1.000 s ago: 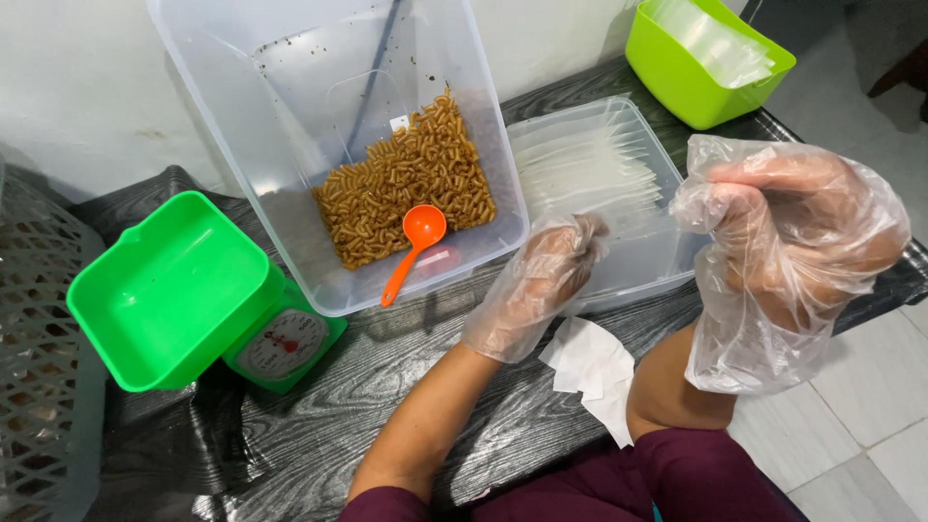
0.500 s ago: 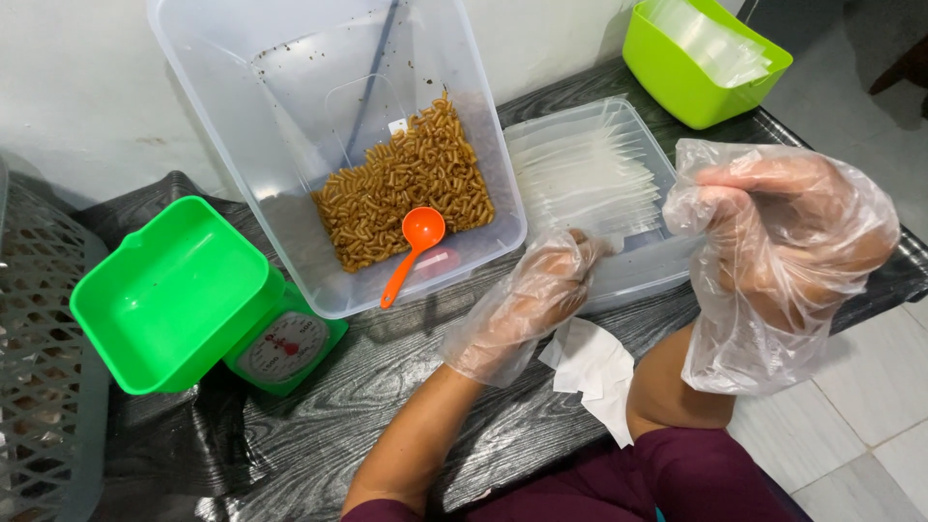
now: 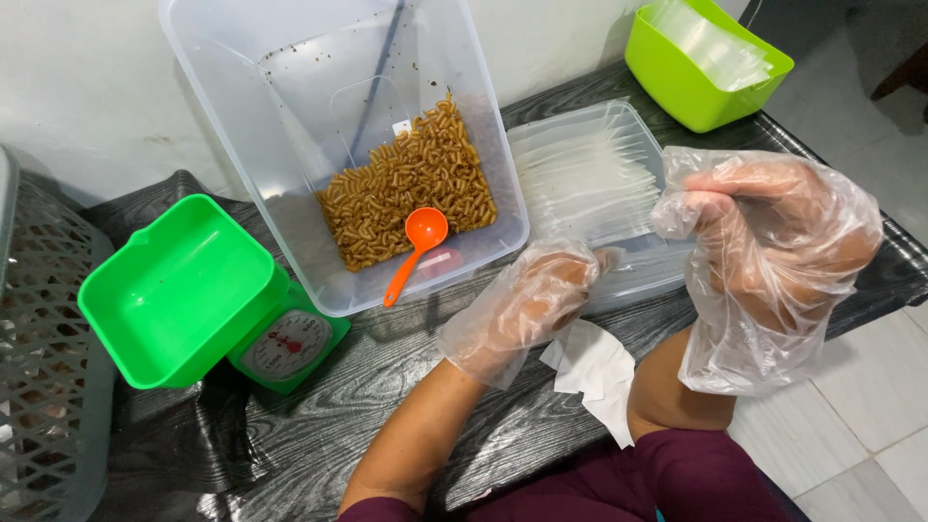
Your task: The person scoops dried insects from a large container using an orange scoop, transfers them into plastic bags, and weighs each bag on a green scale before placing the bags into a basket.
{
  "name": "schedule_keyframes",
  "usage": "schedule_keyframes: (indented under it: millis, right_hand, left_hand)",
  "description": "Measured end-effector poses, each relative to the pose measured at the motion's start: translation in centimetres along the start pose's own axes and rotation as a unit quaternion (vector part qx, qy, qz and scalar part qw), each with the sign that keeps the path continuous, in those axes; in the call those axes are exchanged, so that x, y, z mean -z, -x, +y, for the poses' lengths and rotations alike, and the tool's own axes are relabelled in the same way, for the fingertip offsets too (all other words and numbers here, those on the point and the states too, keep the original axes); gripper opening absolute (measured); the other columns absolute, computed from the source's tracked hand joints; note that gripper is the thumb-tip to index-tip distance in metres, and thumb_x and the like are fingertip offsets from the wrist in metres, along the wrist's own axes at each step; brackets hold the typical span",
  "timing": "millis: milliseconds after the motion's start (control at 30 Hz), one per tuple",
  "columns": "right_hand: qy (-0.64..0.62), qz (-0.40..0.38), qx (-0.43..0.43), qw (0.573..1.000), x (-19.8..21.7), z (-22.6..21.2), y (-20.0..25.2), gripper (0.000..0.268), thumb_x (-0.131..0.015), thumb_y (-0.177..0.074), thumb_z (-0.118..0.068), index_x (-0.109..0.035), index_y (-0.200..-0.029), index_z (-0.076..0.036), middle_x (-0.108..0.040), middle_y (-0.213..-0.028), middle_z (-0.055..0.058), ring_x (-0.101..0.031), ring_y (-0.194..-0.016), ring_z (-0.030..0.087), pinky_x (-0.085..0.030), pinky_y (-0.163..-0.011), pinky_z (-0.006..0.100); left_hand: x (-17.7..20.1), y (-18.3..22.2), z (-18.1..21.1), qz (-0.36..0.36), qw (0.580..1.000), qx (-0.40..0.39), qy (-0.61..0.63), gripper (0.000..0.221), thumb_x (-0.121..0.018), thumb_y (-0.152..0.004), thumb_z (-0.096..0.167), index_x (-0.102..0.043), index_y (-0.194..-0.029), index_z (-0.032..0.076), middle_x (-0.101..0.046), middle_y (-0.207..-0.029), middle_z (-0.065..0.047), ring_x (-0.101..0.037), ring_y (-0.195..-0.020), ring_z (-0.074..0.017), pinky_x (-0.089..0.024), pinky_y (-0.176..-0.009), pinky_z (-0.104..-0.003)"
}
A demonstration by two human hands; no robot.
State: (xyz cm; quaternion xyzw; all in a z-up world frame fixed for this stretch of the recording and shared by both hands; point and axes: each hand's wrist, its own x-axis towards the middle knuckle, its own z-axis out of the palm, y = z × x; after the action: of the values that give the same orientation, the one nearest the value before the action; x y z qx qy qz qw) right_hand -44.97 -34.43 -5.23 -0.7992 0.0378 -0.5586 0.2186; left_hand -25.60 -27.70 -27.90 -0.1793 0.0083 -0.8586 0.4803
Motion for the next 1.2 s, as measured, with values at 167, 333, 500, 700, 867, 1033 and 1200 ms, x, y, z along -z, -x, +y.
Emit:
schedule_keyframes:
  millis: [167, 333, 500, 700, 867, 1033, 1200]
  right_hand:
    - [0.006, 0.001, 0.002, 1.000, 0.0, -0.3, -0.1, 0.024, -0.067, -0.110, -0.004, -0.065, -0.101, 0.017, -0.069, -0.100, 0.030, -0.069, -0.091, 0.037, -0.056, -0.085, 0.044]
    - [-0.011, -0.003, 0.009, 1.000, -0.4, -0.9, -1.0, 0.025, -0.065, -0.106, -0.008, -0.065, -0.098, 0.015, -0.069, -0.094, 0.027, -0.069, -0.082, 0.033, -0.057, -0.075, 0.039]
    - [-0.051, -0.006, 0.003, 0.999, -0.7, -1.2, -1.3, 0.018, -0.068, -0.100, -0.006, -0.065, -0.096, 0.011, -0.070, -0.090, 0.023, -0.072, -0.076, 0.027, -0.061, -0.070, 0.033]
    - [0.006, -0.001, -0.018, 1.000, -0.9, -2.1, -1.8, 0.024, -0.067, -0.099, -0.016, -0.067, -0.092, 0.006, -0.071, -0.088, 0.018, -0.071, -0.081, 0.029, -0.058, -0.079, 0.038]
    - [-0.040, 0.007, 0.023, 0.999, -1.3, -1.1, -2.1, 0.004, -0.078, -0.090, -0.005, -0.077, -0.088, -0.002, -0.076, -0.081, 0.010, -0.075, -0.072, 0.029, -0.060, -0.070, 0.036]
    - [-0.063, 0.009, 0.029, 0.998, -0.9, -1.6, -2.7, 0.001, -0.076, -0.090, -0.004, -0.076, -0.089, -0.003, -0.074, -0.080, 0.010, -0.074, -0.067, 0.028, -0.061, -0.066, 0.036]
    - [-0.093, 0.011, 0.009, 0.996, -1.0, -1.1, -2.6, 0.013, -0.069, -0.098, -0.015, -0.069, -0.098, -0.002, -0.073, -0.096, 0.013, -0.076, -0.084, 0.021, -0.068, -0.077, 0.027]
  left_hand:
    - [1.8, -0.4, 1.1, 0.008, 0.974, -0.115, -0.196, 0.033, -0.044, -0.111, 0.010, -0.043, -0.142, -0.004, -0.061, -0.100, -0.012, -0.063, -0.080, -0.0168, -0.058, -0.074, -0.025]
    - [3.0, -0.1, 2.2, -0.001, 0.996, -0.086, -0.013, 0.032, -0.042, -0.113, 0.017, -0.047, -0.138, -0.002, -0.060, -0.119, -0.017, -0.064, -0.104, -0.0253, -0.055, -0.097, -0.033]
    - [-1.9, -0.5, -0.6, 0.051, 0.891, -0.200, -0.405, 0.026, -0.059, -0.103, 0.003, -0.059, -0.124, -0.013, -0.068, -0.109, -0.019, -0.071, -0.085, -0.0199, -0.059, -0.074, -0.023]
    - [-0.1, -0.9, 0.0, -0.035, 0.995, 0.002, 0.098, 0.031, -0.056, -0.110, 0.019, -0.045, -0.127, -0.003, -0.053, -0.123, -0.018, -0.055, -0.111, -0.0276, -0.048, -0.099, -0.039]
    - [-7.0, -1.7, -4.2, -0.126, 0.790, 0.205, 0.564, 0.065, -0.063, -0.110, 0.017, -0.024, -0.154, -0.009, -0.040, -0.147, -0.026, -0.042, -0.133, -0.0351, -0.038, -0.114, -0.051]
    - [-13.8, -2.9, -8.4, -0.152, 0.445, 0.318, 0.823, 0.034, -0.057, -0.107, 0.005, -0.043, -0.135, -0.006, -0.053, -0.114, -0.022, -0.053, -0.095, -0.0308, -0.051, -0.083, -0.043]
    - [-19.1, -2.5, -11.1, -0.172, 0.033, 0.338, 0.925, 0.019, -0.051, -0.103, -0.007, -0.063, -0.117, -0.001, -0.067, -0.081, -0.017, -0.064, -0.057, -0.0260, -0.065, -0.053, -0.035]
